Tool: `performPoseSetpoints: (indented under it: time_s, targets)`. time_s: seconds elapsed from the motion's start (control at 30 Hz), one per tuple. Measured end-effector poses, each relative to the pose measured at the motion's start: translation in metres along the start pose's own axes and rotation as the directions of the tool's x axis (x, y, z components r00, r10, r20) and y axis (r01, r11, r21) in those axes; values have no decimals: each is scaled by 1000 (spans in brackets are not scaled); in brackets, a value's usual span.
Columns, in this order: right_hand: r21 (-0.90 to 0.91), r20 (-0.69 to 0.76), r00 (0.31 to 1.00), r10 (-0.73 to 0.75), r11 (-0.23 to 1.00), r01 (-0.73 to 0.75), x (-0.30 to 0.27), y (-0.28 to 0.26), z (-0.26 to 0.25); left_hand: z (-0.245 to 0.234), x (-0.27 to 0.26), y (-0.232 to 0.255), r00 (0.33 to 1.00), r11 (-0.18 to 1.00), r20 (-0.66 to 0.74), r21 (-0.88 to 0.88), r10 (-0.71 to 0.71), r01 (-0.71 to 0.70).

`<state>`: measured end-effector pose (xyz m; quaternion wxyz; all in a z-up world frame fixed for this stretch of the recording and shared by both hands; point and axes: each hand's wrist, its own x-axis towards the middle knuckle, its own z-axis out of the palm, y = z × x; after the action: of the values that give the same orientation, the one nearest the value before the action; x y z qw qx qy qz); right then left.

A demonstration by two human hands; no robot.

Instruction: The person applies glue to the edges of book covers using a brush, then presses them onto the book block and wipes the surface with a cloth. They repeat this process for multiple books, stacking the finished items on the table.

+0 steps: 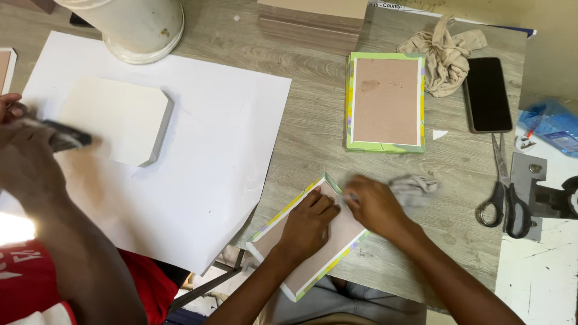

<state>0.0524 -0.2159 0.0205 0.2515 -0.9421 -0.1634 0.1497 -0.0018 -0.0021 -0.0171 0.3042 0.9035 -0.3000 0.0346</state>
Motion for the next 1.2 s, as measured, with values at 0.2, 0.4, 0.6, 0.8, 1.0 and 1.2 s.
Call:
performPoseSetpoints:
  time_s: [0.2,0.4,0.6,0.8,1.0,1.2]
  targets:
    - [-16,16,991,-133,991,133,60,-29,-4,12,-2,-1,995,1000,-99,14,7,-5]
    - [-103,179,978,110,990,-92,-65,-8,-22,3,2,0,997,1000,-76,-14,-26,25]
    - [0,21,997,-71,997,71,-25,17,7,-16,6,8,966,988,-238,-87,101,-125]
    - [26,-170,954,-246,967,254,35,-9,0,1,1,-6,941,980,-335,-165,48,-109]
    - [-45,-131,991,-35,999,29,-92,27,7,-2,2,-6,942,981,-328,-149,67,-122]
    - [19,-223,957,187,982,-188,-149,31,15,-7,-4,-10,978,940,-194,-340,-74,3]
